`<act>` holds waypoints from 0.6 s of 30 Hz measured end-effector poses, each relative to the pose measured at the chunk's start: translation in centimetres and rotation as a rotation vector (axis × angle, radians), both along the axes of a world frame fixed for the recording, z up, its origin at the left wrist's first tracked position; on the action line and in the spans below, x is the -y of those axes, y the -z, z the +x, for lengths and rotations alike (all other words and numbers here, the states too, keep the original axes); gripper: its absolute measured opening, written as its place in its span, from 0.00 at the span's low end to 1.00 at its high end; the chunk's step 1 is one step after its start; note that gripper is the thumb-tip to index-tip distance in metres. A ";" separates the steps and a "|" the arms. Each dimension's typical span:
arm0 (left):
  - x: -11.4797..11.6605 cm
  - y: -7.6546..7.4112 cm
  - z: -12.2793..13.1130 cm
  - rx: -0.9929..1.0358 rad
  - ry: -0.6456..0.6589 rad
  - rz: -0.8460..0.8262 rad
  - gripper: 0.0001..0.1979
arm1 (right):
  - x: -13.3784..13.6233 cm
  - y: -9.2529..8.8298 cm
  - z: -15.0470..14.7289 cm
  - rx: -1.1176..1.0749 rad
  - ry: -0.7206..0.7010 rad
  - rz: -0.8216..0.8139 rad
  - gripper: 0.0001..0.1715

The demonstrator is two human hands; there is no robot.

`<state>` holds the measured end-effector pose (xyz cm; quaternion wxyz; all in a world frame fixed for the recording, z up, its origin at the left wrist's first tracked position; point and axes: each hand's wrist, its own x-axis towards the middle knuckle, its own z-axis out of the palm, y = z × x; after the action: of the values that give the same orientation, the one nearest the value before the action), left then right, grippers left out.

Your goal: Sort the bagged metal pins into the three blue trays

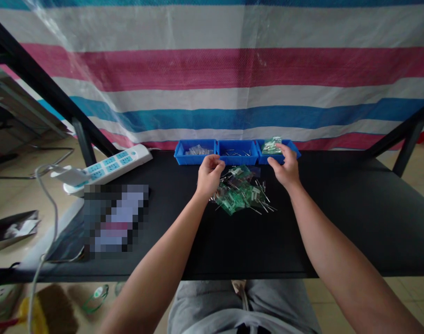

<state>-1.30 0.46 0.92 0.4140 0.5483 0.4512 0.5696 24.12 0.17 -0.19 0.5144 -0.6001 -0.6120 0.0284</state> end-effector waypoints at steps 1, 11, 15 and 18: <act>0.1 0.1 0.1 -0.027 0.005 0.005 0.11 | -0.2 0.2 0.1 0.030 -0.010 -0.032 0.33; -0.3 1.1 -0.1 -0.069 -0.007 0.021 0.09 | -1.0 0.9 1.0 -0.044 0.043 -0.165 0.34; -0.3 1.2 -0.1 -0.111 -0.007 0.021 0.09 | -0.9 0.6 1.4 -0.024 0.079 -0.221 0.36; -0.2 1.2 -0.2 -0.148 0.004 0.027 0.09 | -0.7 0.6 1.2 0.084 0.125 -0.271 0.45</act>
<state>-1.45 0.64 -0.26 0.3730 0.5956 0.4716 0.5326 25.35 0.90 -0.75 0.4034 -0.7017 -0.5848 0.0537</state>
